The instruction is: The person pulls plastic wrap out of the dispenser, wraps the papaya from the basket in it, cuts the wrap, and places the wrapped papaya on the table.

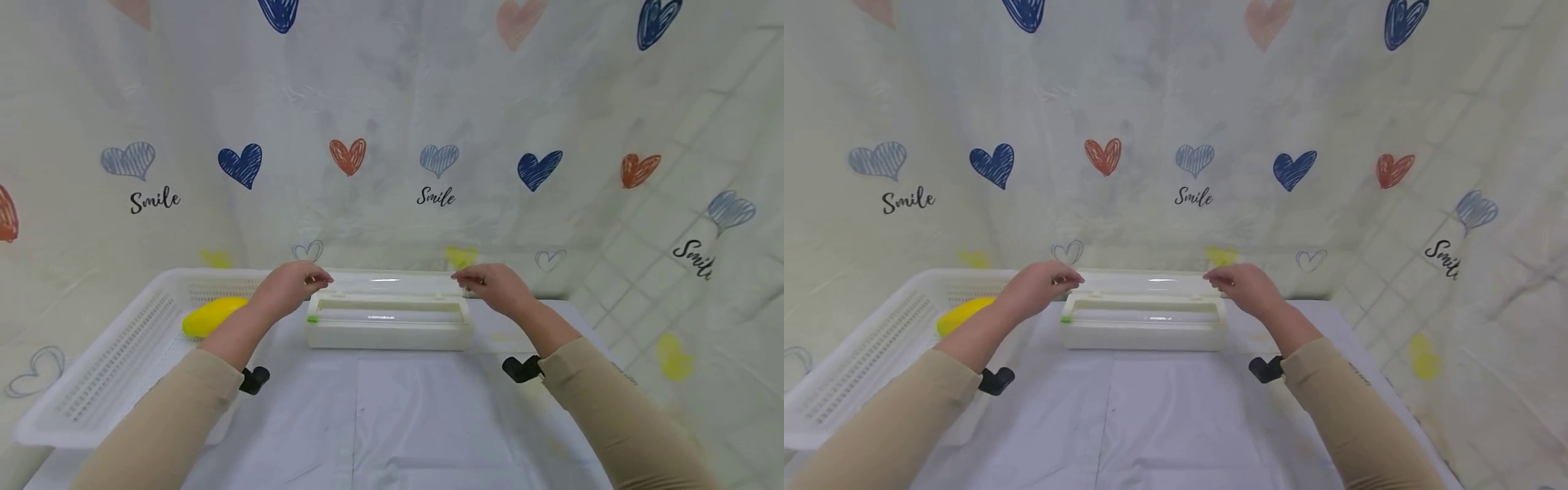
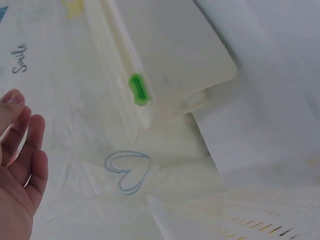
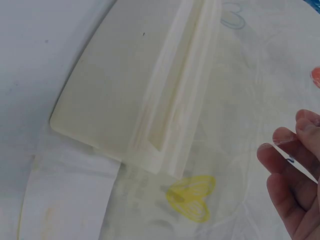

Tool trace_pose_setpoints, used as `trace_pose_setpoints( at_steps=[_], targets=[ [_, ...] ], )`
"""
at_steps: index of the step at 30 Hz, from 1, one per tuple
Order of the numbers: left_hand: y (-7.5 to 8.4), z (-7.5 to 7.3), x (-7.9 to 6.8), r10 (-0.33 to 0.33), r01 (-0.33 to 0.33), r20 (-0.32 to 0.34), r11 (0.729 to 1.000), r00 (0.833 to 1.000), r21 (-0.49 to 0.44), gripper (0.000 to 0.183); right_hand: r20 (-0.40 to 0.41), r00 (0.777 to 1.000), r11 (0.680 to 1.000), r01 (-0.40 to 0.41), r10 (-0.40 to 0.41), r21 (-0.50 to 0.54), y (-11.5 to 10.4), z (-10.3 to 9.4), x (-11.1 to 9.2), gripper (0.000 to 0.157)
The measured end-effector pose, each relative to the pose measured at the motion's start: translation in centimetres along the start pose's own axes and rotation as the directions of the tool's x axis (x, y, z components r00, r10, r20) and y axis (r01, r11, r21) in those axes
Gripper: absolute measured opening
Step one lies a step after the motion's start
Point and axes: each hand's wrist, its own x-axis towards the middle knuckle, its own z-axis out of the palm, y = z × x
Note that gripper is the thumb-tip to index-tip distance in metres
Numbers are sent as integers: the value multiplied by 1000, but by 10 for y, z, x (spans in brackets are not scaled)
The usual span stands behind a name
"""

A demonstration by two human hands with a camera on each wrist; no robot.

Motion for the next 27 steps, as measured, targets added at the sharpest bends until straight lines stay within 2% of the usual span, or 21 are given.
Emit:
trace_pose_setpoints(
  at_steps=[6, 15, 27],
  targets=[
    [7, -9, 2, 8, -9, 3, 999, 1000, 35, 22, -38, 999, 1000, 17, -18, -11, -1, -6, 2, 24],
    [11, -21, 4, 63, -60, -25, 992, 998, 110, 22, -80, 994, 997, 73, -74, -21, -5, -15, 3, 23],
    [17, -31, 3, 143, -133, -72, 983, 987, 130, 21, -77, 995, 998, 70, -69, 8, -9, -32, 0, 23]
  ],
)
